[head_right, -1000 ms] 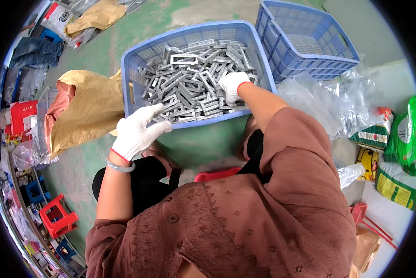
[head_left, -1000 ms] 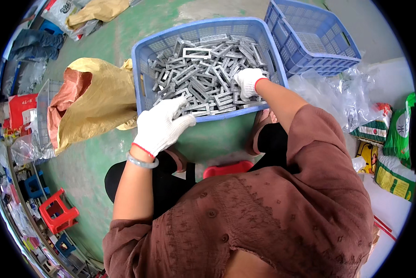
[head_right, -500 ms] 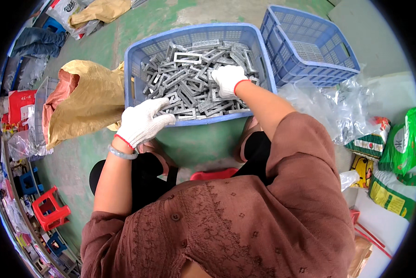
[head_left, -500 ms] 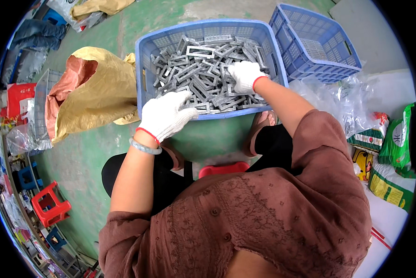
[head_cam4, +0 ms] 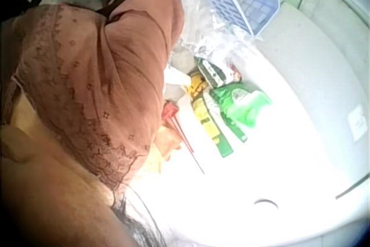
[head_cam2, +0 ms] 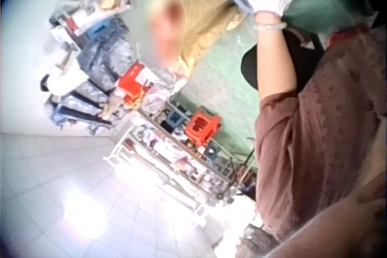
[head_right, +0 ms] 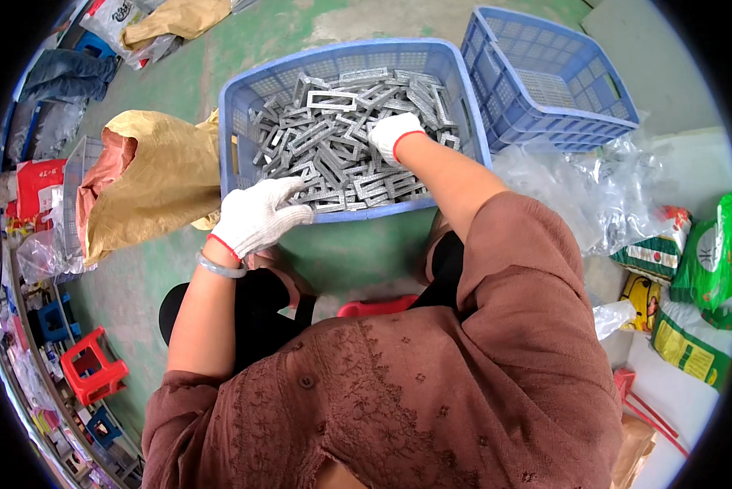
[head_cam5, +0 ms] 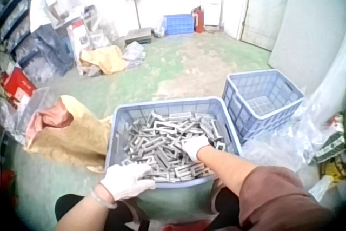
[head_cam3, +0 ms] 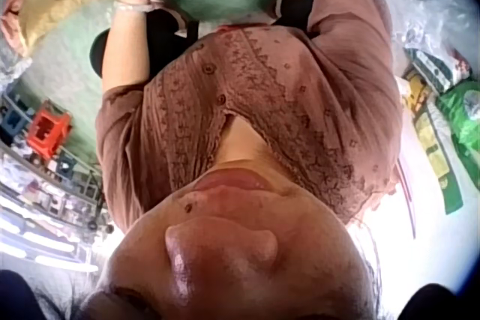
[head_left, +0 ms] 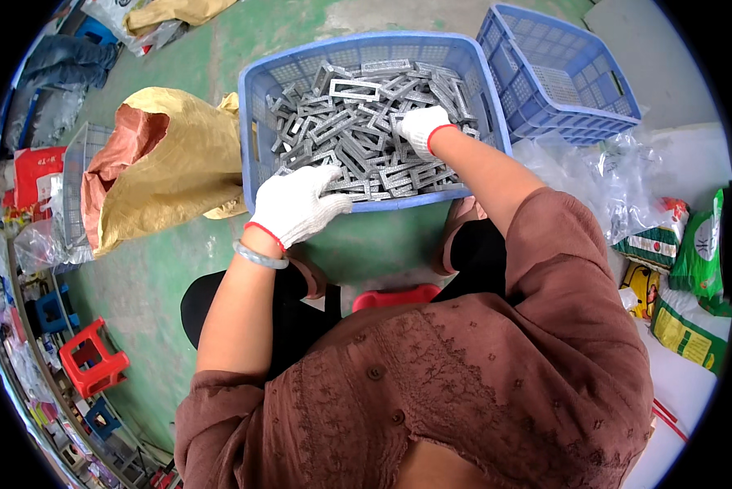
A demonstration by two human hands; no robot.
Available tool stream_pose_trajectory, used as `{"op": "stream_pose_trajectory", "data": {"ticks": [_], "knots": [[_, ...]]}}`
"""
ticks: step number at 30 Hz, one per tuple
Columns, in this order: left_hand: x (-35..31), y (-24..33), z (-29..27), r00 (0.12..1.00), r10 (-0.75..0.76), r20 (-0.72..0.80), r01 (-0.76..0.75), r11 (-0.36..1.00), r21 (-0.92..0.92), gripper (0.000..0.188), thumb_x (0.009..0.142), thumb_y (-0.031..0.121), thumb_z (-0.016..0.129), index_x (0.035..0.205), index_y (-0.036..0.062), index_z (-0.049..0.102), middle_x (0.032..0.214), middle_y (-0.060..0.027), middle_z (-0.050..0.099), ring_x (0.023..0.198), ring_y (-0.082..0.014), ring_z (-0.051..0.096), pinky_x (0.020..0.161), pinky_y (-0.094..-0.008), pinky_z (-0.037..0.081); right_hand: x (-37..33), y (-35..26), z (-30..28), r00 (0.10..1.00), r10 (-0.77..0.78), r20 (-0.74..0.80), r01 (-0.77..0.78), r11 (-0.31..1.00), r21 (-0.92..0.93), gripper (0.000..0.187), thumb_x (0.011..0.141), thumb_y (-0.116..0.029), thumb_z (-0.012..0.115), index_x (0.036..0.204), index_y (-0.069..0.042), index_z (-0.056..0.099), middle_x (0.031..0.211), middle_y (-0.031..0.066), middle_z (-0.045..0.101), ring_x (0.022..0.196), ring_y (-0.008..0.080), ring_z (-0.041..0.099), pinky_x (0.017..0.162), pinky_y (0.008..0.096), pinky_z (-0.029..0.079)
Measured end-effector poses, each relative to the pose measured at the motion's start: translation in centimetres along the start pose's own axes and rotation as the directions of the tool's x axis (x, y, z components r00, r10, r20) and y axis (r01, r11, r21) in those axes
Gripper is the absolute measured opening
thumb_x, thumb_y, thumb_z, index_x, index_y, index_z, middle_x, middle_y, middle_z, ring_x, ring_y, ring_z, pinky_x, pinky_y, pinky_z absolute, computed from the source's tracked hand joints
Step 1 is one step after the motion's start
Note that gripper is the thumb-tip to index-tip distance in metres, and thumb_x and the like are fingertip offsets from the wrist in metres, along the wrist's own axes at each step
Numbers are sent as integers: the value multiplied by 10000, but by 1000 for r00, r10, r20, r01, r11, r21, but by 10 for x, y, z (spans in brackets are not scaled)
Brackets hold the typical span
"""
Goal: The person sits on the floor and repeatedly picks up small rectangular metal parts from a blue basket. They inspect the parts by turning them over in their gloved hands and then place them back into the basket. The person occasionally reaches into a large paper bag beside the basket.
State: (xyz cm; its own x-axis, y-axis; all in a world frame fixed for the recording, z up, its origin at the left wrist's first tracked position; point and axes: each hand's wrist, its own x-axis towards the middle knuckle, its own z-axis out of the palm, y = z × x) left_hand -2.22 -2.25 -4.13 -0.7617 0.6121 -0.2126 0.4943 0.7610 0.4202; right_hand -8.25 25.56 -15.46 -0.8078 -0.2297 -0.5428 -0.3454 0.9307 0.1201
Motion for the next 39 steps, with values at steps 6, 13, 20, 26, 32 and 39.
{"op": "stream_pose_trajectory", "data": {"ticks": [6, 13, 20, 26, 32, 39], "knots": [[3, 2, -2, 999, -12, 46, 11, 1000, 15, 466, 839, 497, 643, 1148, 150, 682, 1073, -148, 702, 1008, -343, 665, 853, -433, 525, 2, 2, 15, 991, 59, -117, -63, 998, -29, 231, 816, -86, 636, 1007, -65, 764, 1066, 150, 746, 968, 321, 728, 802, 428, 579], [3, 7, -10, 979, -110, 172, 102, 993, 53, 576, 845, 537, 661, 1275, 153, 658, 1248, -115, 673, 1158, -299, 629, 948, -404, 498, 3, -8, 16, 975, 91, -202, -87, 996, 27, 207, 816, -117, 622, 951, -64, 769, 1004, 167, 747, 922, 332, 731, 783, 432, 575], [3, 5, -11, 982, -83, 168, 79, 997, 26, 577, 848, 525, 660, 1285, 150, 649, 1249, -114, 671, 1161, -306, 626, 957, -403, 494, -9, -4, 4, 989, 78, -127, -71, 996, 55, 229, 806, -199, 633, 942, -87, 779, 1002, 164, 746, 936, 335, 724, 790, 446, 570], [4, 7, -16, 983, -108, 150, 106, 994, 23, 612, 842, 529, 661, 1302, 127, 637, 1257, -117, 667, 1170, -302, 622, 977, -381, 486, -30, 38, -50, 949, 280, -143, -162, 825, 541, 391, 743, -440, 677, 918, -103, 769, 987, 155, 735, 913, 349, 703, 849, 434, 551], [8, 9, -17, 987, -153, -43, 139, 961, -239, 690, 838, 590, 679, 1327, 107, 624, 1171, -115, 690, 1081, -238, 651, 945, -325, 488, -46, 19, -73, 911, 328, -249, 318, -178, 931, 126, 846, -108, 646, 878, 13, 661, 831, 117, 662, 655, 214, 677, 517, 324, 558], [13, 28, -32, 946, 4, 324, 312, -277, -909, 843, 904, 775, 449, 1135, -11, 648, 955, -186, 721, 775, -293, 732, 758, -446, 622, -86, -29, -104, 817, 398, -416, 571, -463, 678, 191, 927, -69, 586, 1074, 12, 678, 893, 79, 648, 785, 178, 624, 645, 377, 591]]}}
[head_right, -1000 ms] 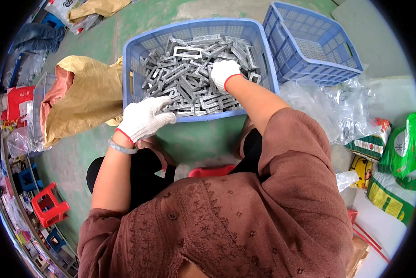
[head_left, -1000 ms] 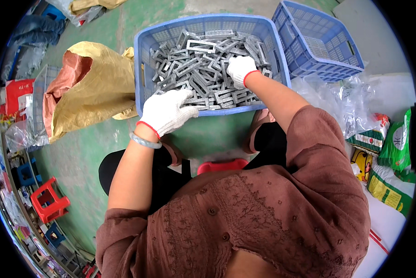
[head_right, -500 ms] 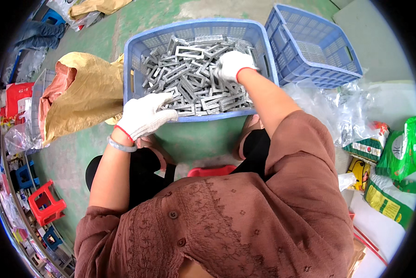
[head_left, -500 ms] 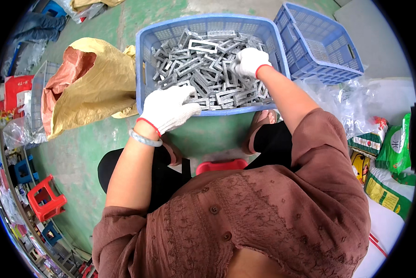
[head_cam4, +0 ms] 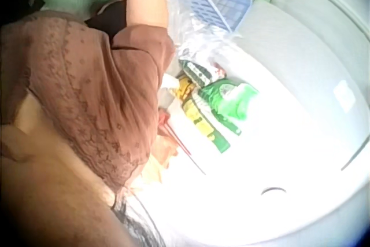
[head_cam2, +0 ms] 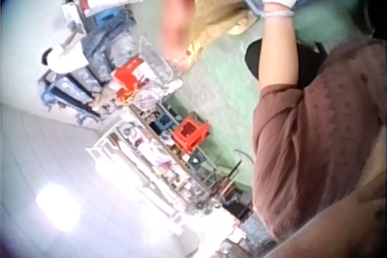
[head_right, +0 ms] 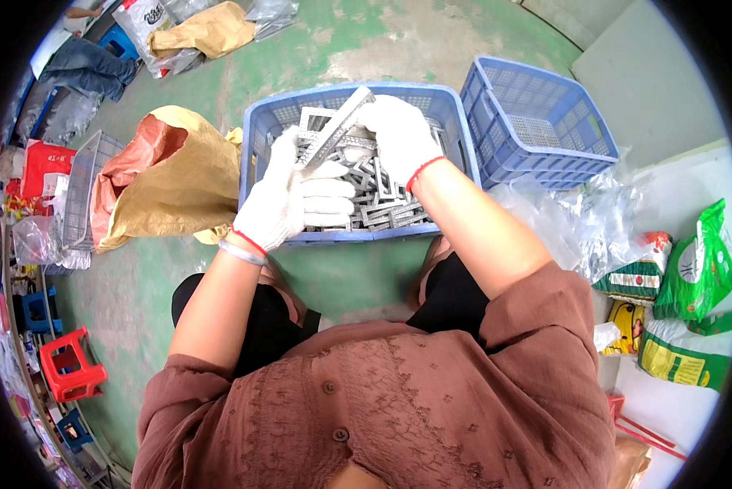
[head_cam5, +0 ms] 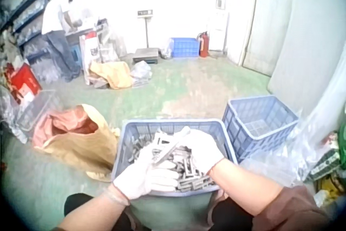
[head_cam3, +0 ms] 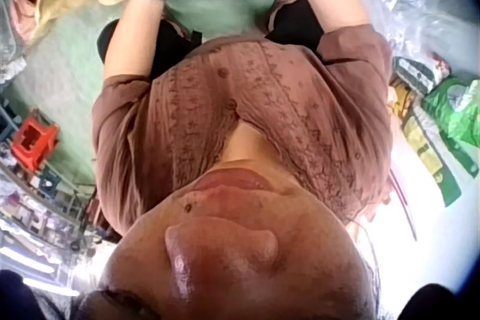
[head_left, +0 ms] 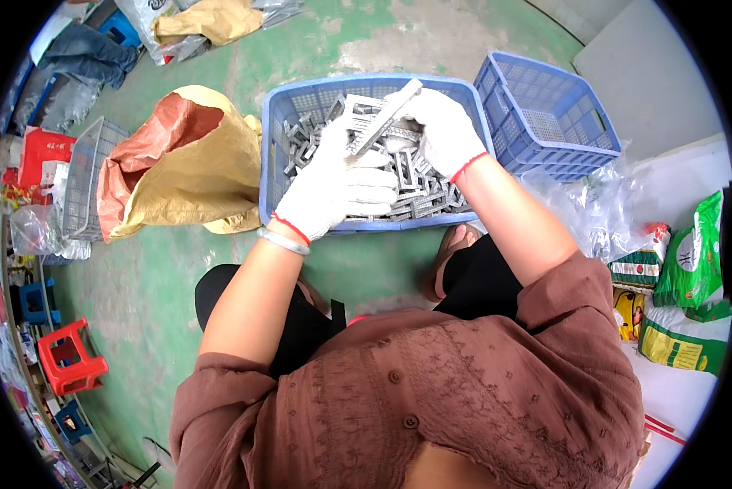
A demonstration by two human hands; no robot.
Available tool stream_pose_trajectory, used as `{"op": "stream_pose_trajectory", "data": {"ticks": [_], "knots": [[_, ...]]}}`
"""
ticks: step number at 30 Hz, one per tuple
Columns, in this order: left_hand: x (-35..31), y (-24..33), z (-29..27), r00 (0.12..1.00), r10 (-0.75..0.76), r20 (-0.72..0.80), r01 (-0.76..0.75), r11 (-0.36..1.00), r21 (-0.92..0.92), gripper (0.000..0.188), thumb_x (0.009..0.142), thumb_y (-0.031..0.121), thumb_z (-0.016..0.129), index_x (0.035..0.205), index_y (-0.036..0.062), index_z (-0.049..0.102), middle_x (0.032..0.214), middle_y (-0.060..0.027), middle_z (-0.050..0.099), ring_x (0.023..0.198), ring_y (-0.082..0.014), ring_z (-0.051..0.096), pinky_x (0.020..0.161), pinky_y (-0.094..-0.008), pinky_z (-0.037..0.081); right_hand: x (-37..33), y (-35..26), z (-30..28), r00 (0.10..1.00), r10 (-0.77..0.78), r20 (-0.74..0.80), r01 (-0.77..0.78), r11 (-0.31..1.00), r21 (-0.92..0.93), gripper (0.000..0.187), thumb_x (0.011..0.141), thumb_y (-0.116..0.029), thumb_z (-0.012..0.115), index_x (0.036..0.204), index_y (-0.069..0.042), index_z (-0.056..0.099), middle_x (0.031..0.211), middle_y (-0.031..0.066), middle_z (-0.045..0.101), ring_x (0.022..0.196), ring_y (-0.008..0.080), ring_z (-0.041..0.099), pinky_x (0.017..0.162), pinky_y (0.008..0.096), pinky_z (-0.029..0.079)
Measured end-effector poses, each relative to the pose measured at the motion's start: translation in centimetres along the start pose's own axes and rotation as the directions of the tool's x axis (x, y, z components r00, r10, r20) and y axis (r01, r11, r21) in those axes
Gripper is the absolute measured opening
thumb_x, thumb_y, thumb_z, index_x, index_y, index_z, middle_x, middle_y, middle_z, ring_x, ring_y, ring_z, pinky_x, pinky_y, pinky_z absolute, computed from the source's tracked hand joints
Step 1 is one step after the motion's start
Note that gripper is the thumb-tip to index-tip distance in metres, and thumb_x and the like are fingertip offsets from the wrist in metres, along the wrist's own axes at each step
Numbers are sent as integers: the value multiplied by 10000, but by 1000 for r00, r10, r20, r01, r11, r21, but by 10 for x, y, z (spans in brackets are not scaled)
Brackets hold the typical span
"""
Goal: The person sits on the floor and repeatedly picks up small rectangular metal parts from a blue basket. They inspect the parts by turning them over in their gloved hands and then place them back into the basket. The person occasionally reaches into a large paper bag beside the basket.
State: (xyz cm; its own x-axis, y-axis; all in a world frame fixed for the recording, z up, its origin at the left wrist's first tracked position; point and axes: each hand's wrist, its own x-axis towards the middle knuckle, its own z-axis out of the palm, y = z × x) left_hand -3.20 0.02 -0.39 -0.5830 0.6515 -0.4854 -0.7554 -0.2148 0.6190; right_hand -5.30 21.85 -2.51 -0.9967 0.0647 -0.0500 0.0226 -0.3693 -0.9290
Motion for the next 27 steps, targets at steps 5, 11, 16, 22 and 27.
{"op": "stream_pose_trajectory", "data": {"ticks": [5, 11, 16, 22, 27], "knots": [[-15, -5, 16, 989, 56, 139, -31, 984, -174, 676, 972, 597, 523, 1196, -34, 616, 1001, -182, 713, 859, -309, 727, 817, -519, 601, -41, -31, 13, 998, 67, -20, -65, 993, 103, 222, 948, -64, 602, 1137, 37, 658, 1015, 113, 690, 879, 197, 672, 726, 360, 589], [-8, -21, 15, 977, 79, 196, -10, 943, -333, 490, 1008, 409, 550, 1216, -34, 576, 962, -157, 671, 788, -290, 678, 817, -524, 593, -66, -30, 9, 998, -52, -42, 50, 998, -47, 232, 914, -17, 599, 1126, 10, 688, 1004, 64, 707, 913, 122, 659, 820, 279, 537], [-11, -22, 16, 965, 177, 191, -109, 941, -320, 262, 986, 187, 597, 1189, 23, 612, 974, -150, 692, 863, -260, 703, 859, -480, 591, -58, -21, -5, 983, -185, 8, 173, 897, -406, 273, 902, -34, 604, 1162, -13, 687, 1042, 71, 712, 968, 139, 647, 883, 296, 512], [-19, -14, 35, 890, 456, -27, -451, 887, 96, 288, 923, 75, 681, 1172, -21, 571, 1044, -131, 663, 923, -213, 690, 849, -384, 602, -61, -19, -6, 990, 137, 31, -138, 990, 1, 295, 913, 38, 548, 1197, 38, 629, 1050, 105, 696, 959, 175, 677, 828, 317, 556], [-20, -11, 29, 814, 575, -83, -525, 790, 317, 320, 884, 15, 691, 1171, -45, 562, 1096, -142, 659, 939, -230, 687, 859, -387, 600, -66, -24, -1, 993, 81, 90, -87, 994, 66, 340, 911, 40, 557, 1245, 40, 618, 1127, 124, 691, 977, 203, 681, 814, 343, 575]]}}
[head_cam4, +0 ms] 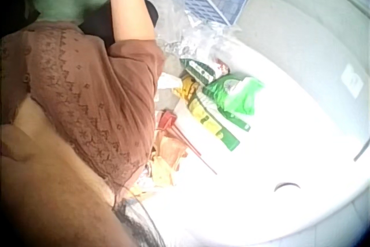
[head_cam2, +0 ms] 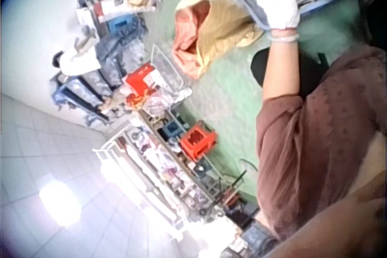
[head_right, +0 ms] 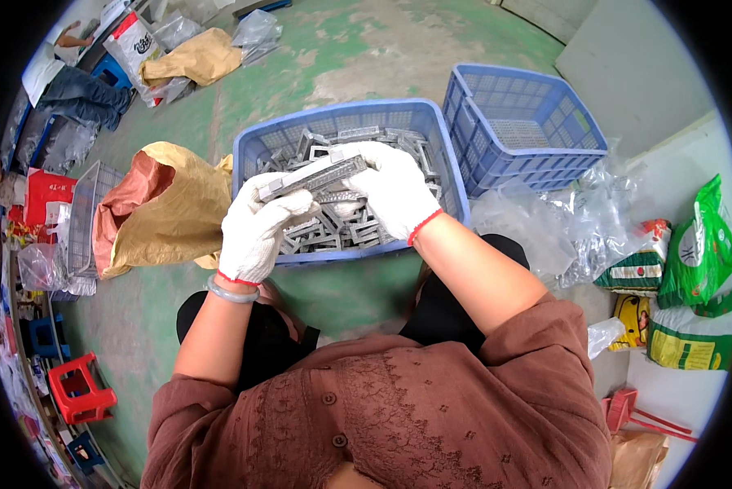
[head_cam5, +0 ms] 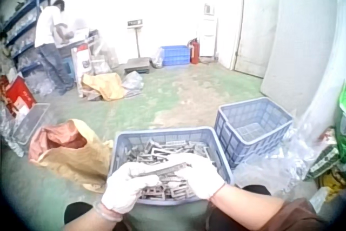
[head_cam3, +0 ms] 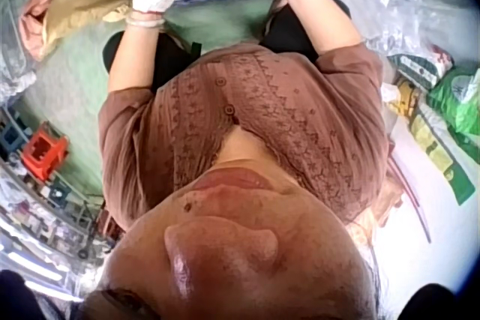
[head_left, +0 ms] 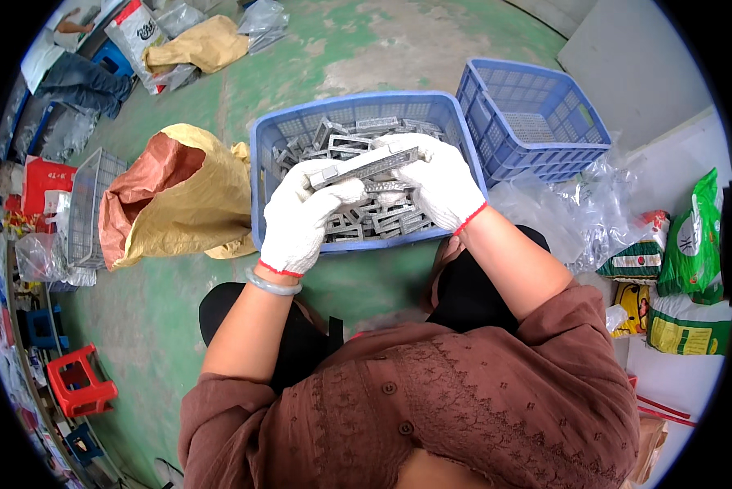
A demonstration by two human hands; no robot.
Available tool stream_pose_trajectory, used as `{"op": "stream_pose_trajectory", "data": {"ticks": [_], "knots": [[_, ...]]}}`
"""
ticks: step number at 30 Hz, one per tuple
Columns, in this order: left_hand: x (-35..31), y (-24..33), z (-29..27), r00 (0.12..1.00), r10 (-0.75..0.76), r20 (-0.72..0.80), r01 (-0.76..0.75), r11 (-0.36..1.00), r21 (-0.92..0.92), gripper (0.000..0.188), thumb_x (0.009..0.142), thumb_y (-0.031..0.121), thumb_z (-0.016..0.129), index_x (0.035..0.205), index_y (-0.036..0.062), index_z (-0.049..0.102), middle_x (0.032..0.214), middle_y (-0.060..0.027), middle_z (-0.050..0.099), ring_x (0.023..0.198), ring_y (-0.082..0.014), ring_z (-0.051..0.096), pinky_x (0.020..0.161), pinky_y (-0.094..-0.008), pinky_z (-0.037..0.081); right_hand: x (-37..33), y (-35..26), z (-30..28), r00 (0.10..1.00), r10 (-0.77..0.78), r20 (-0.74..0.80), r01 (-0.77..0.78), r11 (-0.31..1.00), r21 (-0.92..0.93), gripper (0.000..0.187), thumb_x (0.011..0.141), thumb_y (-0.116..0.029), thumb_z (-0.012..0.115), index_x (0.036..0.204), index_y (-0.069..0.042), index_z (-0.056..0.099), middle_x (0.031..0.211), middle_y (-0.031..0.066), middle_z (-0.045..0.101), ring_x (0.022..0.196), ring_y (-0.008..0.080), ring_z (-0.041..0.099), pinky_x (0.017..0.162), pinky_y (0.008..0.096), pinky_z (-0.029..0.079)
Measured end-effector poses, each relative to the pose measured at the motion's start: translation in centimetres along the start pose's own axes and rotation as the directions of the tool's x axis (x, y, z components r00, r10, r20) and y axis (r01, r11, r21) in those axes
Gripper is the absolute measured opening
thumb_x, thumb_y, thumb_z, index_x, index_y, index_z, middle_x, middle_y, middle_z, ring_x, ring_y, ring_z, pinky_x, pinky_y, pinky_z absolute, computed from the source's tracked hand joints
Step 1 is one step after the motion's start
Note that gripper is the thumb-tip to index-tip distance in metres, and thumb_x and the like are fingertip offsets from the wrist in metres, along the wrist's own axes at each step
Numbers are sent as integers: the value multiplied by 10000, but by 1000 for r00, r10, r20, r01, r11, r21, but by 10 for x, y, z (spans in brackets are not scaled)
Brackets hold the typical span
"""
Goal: The person sits on the floor and repeatedly picks up small rectangular metal parts from a blue basket. They inspect the parts by turning them over in their gloved hands and then place them back into the basket. The person occasionally reaches into a large paper bag beside the basket.
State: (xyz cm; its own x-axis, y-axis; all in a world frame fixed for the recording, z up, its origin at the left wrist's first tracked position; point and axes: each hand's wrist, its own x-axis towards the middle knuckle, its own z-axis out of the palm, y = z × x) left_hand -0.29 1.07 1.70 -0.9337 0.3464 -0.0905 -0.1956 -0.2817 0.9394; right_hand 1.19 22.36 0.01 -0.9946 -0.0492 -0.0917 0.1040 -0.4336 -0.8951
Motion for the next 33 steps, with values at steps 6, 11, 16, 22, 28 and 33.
{"op": "stream_pose_trajectory", "data": {"ticks": [6, 11, 16, 22, 28, 33], "knots": [[-2, -1, -2, 996, 83, 32, -84, 996, 40, 316, 871, -51, 672, 1173, -46, 580, 1068, -138, 693, 905, -202, 702, 833, -318, 584, 0, 4, -5, 997, -43, 58, 47, 996, -77, 340, 933, -7, 596, 1269, 40, 606, 1146, 160, 690, 994, 262, 699, 779, 384, 608], [-2, 0, -2, 990, 127, 54, -132, 987, 93, 315, 869, -77, 649, 1178, -52, 590, 1070, -139, 698, 926, -200, 706, 834, -305, 579, 0, 6, -5, 990, -114, 77, 120, 990, -78, 331, 941, -7, 590, 1269, 35, 609, 1128, 163, 695, 991, 264, 702, 782, 382, 607], [-5, -2, -3, 984, 160, 76, -165, 984, 64, 329, 860, -124, 571, 1183, -61, 594, 1114, -149, 685, 990, -217, 702, 887, -321, 577, 1, 6, -6, 990, -106, 89, 119, 980, -157, 299, 956, -25, 596, 1246, 39, 630, 1151, 161, 692, 985, 253, 697, 815, 362, 590], [-5, -1, -2, 979, 186, 87, -193, 978, 78, 313, 870, -125, 562, 1175, -66, 605, 1105, -152, 687, 1001, -220, 703, 894, -322, 577, -5, 3, 1, 1000, -29, 5, 30, 990, -136, 276, 969, 19, 525, 1206, -20, 660, 1099, 98, 700, 987, 175, 681, 694, 326, 613], [-6, 1, -2, 970, 222, 103, -233, 966, 115, 306, 877, -101, 577, 1178, -60, 616, 1093, -145, 690, 960, -201, 702, 883, -310, 568, -4, 5, 0, 997, 71, -29, -74, 990, -120, 305, 957, 32, 511, 1210, -42, 666, 1103, 88, 691, 977, 180, 681, 720, 345, 622], [-3, -6, -5, 961, 275, 39, -277, 955, 105, 317, 910, -21, 622, 1225, -47, 597, 1126, -130, 679, 1002, -193, 681, 912, -313, 552, -3, 2, 2, 996, 92, 15, -89, 985, -147, 328, 928, 36, 523, 1190, -62, 694, 1093, 85, 699, 971, 190, 684, 781, 353, 607]]}}
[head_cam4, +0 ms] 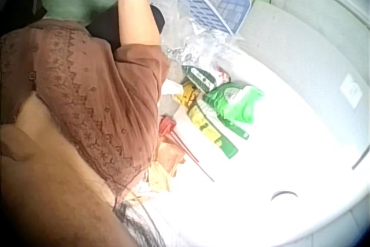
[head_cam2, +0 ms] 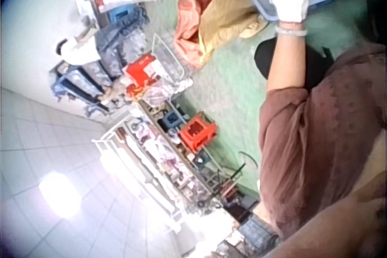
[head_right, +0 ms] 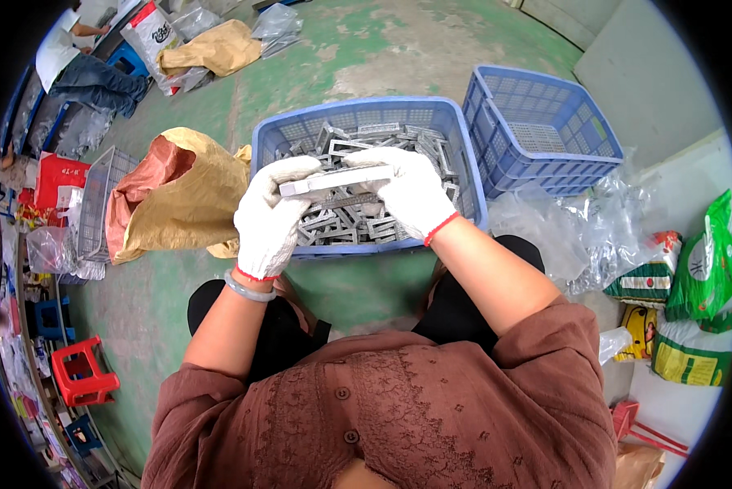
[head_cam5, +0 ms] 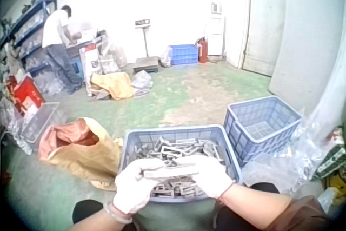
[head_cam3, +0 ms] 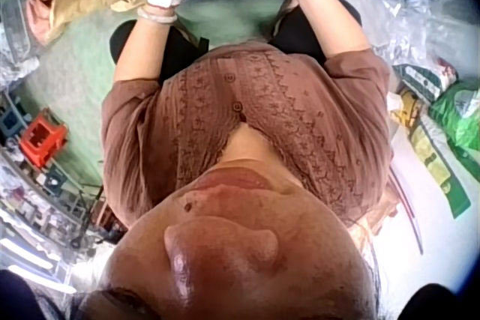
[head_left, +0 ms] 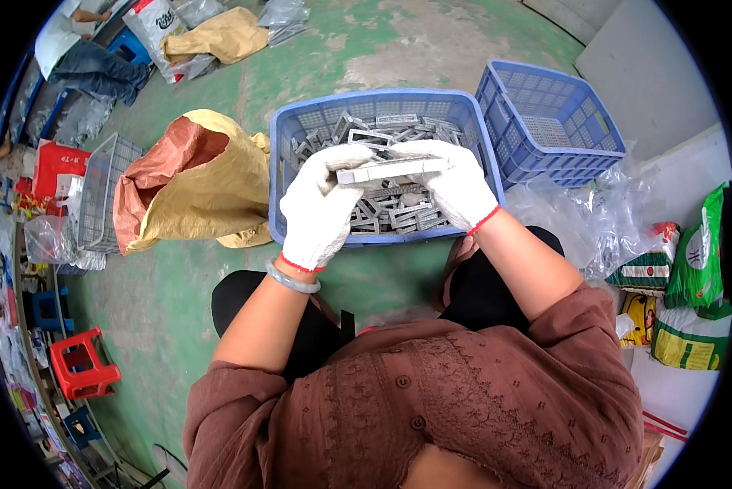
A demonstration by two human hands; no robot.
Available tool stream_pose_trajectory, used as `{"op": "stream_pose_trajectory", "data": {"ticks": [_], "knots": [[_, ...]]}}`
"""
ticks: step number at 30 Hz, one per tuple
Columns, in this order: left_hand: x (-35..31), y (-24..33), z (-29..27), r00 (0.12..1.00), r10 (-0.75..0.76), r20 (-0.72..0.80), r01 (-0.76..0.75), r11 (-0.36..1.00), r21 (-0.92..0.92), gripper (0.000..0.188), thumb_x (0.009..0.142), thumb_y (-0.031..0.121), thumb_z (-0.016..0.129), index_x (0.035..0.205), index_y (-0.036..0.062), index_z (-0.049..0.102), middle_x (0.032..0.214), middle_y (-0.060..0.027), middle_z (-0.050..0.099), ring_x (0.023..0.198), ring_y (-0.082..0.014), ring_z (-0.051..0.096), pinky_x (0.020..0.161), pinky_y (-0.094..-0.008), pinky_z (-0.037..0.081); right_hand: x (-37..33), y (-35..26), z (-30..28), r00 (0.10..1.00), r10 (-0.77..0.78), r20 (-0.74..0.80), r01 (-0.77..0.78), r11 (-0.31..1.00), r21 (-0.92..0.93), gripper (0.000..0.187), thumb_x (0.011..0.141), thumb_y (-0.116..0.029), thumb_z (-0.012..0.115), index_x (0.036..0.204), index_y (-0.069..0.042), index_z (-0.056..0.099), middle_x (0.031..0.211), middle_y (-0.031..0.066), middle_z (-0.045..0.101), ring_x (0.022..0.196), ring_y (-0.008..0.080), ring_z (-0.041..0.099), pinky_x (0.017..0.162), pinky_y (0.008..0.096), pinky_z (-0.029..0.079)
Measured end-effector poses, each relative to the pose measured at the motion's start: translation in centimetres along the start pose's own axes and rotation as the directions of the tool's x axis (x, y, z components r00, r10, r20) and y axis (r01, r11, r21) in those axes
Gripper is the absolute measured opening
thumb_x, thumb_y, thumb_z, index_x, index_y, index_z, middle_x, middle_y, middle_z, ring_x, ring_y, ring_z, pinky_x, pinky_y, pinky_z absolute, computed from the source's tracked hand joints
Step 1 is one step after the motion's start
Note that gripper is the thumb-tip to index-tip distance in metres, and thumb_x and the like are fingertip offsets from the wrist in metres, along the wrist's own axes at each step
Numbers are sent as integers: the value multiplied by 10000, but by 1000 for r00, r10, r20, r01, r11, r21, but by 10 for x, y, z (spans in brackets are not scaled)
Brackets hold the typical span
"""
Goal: The person sits on the floor and repeatedly picks up small rectangular metal parts from a blue basket. They inspect the parts by turning them over in their gloved hands and then place them back into the basket. The person occasionally reaches into a large paper bag beside the basket.
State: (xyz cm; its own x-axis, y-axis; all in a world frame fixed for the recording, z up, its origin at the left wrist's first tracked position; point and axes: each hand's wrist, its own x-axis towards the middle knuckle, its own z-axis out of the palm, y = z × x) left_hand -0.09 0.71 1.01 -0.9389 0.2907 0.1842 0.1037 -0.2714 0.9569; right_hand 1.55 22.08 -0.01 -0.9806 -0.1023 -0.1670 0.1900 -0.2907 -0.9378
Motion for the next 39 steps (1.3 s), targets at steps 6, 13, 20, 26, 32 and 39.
{"op": "stream_pose_trajectory", "data": {"ticks": [6, 13, 20, 26, 32, 39], "knots": [[4, -6, 4, 1000, -20, -8, 14, 904, -427, 483, 922, 3, 643, 1378, 11, 483, 1262, -122, 613, 1161, -204, 605, 983, -332, 517, -1, 1, 6, 852, -496, 167, 475, 600, -644, 261, 931, -38, 579, 1152, 35, 698, 1126, 128, 687, 957, 227, 683, 846, 318, 562], [10, -15, -7, 983, -161, 86, 169, 624, -763, 471, 934, 158, 668, 1340, 10, 479, 1168, -131, 631, 1113, -310, 610, 1046, -509, 474, 1, 3, 10, 751, -612, 249, 612, 502, -611, 353, 844, -2, 654, 1192, -46, 693, 1131, 140, 691, 1009, 259, 688, 897, 351, 546], [23, -3, -38, 949, -237, 208, 288, 387, -876, 298, 954, 130, 566, 1211, -17, 534, 872, -38, 500, 697, -139, 524, 665, -299, 486, 0, -17, 9, 900, -434, -32, 382, 823, -421, 365, 896, -32, 660, 1254, 33, 637, 1155, 148, 700, 1028, 201, 688, 912, 317, 549], [19, -23, -33, 822, -565, -67, 403, 662, -632, 374, 869, -3, 483, 1240, 11, 536, 963, -158, 614, 751, -287, 609, 668, -421, 550, -3, -26, 4, 972, -222, -77, 233, 945, 229, 413, 937, -29, 612, 1336, 54, 541, 1188, 199, 662, 1022, 277, 684, 816, 413, 599], [11, -12, -22, 921, -386, 48, 353, 779, -518, 649, 797, -73, 476, 1428, 77, 451, 1116, -182, 611, 844, -317, 635, 759, -460, 564, 9, -11, -8, 999, -28, 46, 5, 903, 430, 325, 958, -63, 621, 1258, 55, 575, 1139, 171, 663, 999, 291, 681, 762, 439, 605], [16, 0, -19, 951, -263, 165, 294, 933, -207, 736, 836, -19, 622, 1524, 75, 377, 1339, -110, 531, 929, -200, 610, 825, -331, 526, 11, -20, -13, 988, 58, 145, -120, 876, 468, 222, 980, -92, 594, 1147, 52, 617, 1091, 153, 673, 937, 272, 682, 702, 394, 587]]}}
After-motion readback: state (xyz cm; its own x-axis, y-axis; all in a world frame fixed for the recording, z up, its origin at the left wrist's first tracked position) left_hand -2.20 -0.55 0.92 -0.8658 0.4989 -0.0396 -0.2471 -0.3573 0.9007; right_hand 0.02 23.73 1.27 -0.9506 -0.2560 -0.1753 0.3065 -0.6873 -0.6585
